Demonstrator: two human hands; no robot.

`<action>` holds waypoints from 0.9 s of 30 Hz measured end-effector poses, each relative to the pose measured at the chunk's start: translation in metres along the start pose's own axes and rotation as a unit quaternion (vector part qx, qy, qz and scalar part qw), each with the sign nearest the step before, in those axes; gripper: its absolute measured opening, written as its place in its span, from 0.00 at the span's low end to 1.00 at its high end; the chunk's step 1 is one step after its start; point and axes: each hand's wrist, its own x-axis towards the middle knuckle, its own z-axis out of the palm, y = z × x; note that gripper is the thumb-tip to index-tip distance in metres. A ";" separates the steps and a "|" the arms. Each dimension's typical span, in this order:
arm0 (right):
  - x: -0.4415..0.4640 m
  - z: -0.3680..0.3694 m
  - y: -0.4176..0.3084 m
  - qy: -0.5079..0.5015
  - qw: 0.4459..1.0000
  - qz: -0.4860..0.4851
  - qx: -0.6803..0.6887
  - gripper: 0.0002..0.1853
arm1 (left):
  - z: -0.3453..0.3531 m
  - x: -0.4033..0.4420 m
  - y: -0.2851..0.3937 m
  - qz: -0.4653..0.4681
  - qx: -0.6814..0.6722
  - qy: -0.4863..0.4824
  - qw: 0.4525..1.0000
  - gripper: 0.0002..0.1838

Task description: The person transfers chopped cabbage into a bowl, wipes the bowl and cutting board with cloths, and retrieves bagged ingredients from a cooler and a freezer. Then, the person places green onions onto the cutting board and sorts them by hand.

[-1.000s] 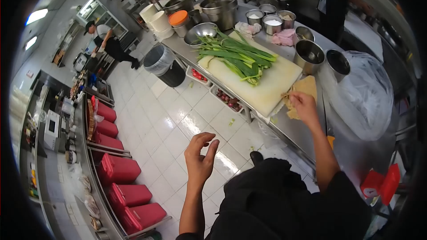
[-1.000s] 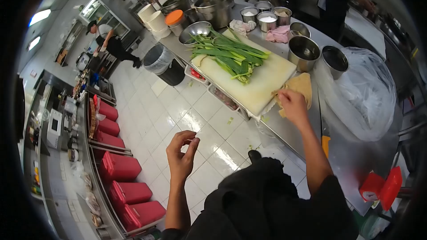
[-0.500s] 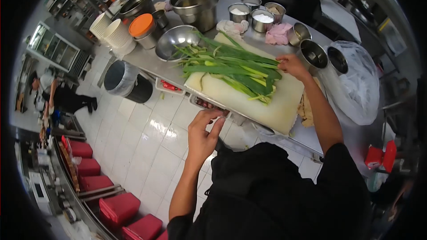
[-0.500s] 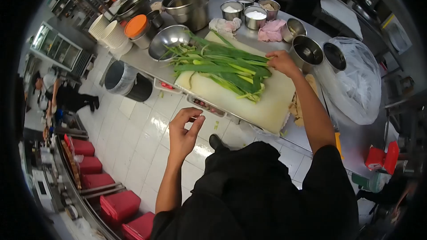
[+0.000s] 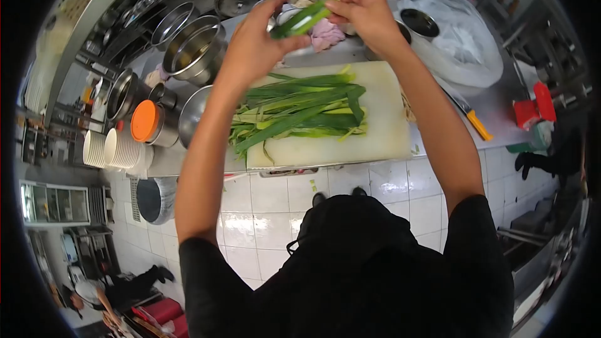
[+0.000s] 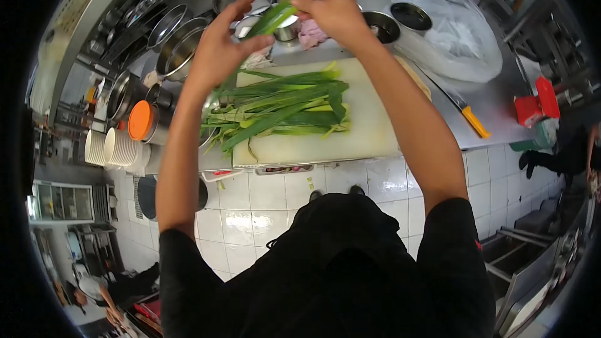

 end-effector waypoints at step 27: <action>-0.227 -0.115 -0.032 0.077 0.994 -0.025 -0.077 0.31 | 0.073 0.056 0.214 -0.137 -0.385 -0.156 0.899 0.13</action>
